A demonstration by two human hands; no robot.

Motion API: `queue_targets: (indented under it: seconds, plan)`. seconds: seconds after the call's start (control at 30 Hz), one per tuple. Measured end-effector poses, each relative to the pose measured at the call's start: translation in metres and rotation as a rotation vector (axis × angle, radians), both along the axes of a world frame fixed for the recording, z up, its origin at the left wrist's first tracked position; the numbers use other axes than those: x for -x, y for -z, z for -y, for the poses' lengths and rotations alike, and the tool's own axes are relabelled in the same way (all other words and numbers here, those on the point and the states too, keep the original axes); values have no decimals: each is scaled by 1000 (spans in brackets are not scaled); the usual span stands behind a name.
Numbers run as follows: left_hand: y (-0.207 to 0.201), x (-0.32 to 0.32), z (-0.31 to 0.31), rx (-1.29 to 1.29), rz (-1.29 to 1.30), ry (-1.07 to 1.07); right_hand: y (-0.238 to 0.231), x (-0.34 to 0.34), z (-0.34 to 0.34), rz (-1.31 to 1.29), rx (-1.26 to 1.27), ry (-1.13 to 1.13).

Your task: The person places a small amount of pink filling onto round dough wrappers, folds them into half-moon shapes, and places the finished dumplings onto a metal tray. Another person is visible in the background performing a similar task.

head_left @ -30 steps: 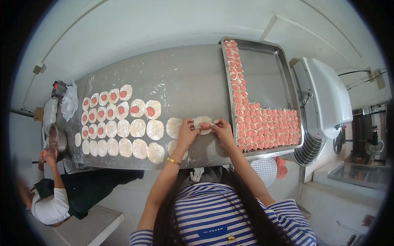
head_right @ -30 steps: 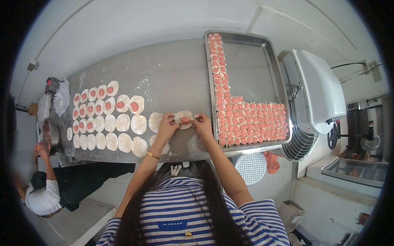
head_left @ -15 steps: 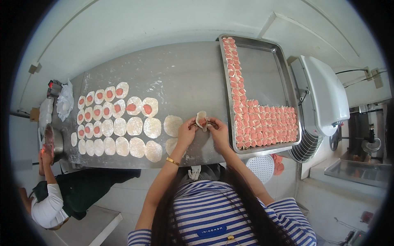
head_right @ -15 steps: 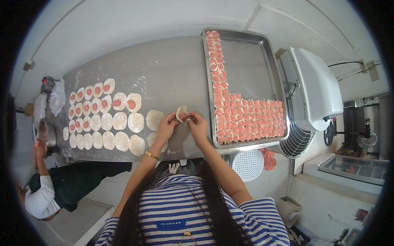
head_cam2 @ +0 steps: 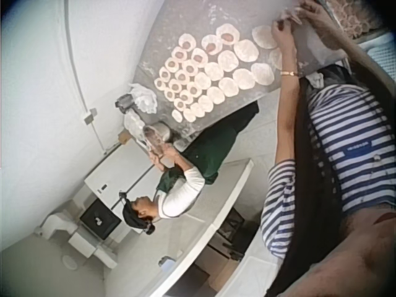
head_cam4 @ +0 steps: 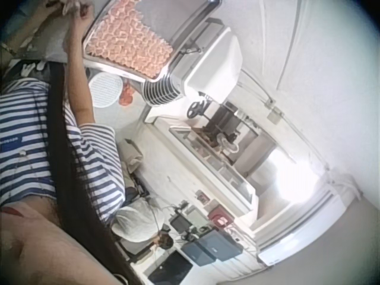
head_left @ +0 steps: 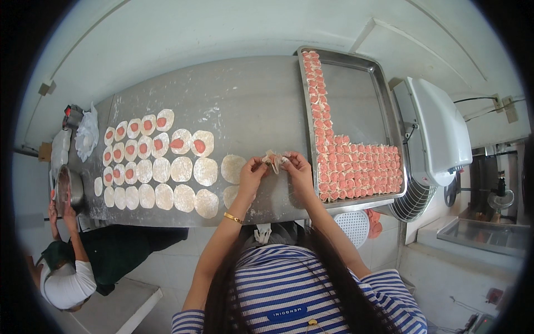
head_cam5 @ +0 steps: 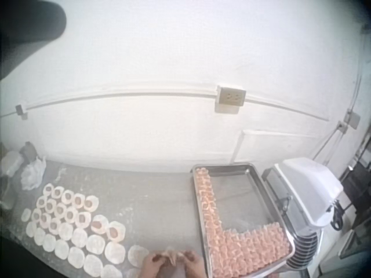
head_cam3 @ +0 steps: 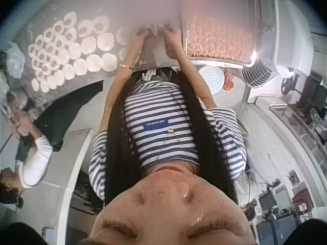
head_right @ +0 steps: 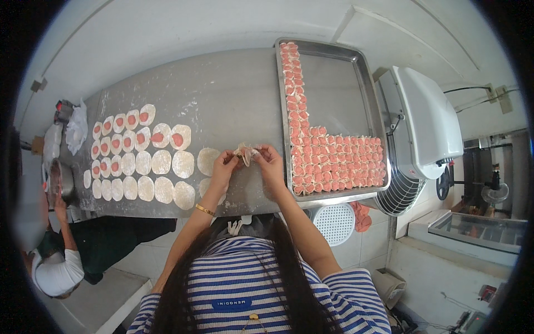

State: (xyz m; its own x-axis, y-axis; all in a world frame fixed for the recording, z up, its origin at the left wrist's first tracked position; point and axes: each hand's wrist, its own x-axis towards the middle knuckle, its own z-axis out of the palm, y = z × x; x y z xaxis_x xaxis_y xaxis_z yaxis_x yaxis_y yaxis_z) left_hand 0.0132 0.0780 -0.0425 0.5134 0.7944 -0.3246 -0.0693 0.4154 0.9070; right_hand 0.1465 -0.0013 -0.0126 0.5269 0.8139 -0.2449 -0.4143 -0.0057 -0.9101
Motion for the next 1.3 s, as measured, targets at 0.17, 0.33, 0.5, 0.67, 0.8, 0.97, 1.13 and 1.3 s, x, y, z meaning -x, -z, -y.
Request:
queue_targets:
  seconds: [0.17, 0.33, 0.5, 0.67, 0.8, 0.97, 1.13, 1.3]
  plan:
    - [-15, -6, 3, 153, 136, -70, -10, 3, 3, 99, -54, -58]
    - [-56, -5, 12, 180, 266, -118, -19, -8, 8, 267, -3, -39]
    - [-42, -1, 7, 84, 151, 33, -6, -25, 9, 312, 90, -134]
    - [-39, -4, 8, -487, -114, 47, -16, -25, 15, 280, -9, -228]
    - [-37, -5, 14, -548, -247, 151, -4, -28, 19, 427, 64, -260]
    - [-30, -4, 22, -520, -313, 156, 0, -32, 17, 862, 112, -360]
    - [-26, -7, 27, -584, -417, 233, 11, -32, 17, 1031, 59, -410]
    - [-15, -4, 30, -620, -429, 340, 10, -26, 29, 1096, 271, -409]
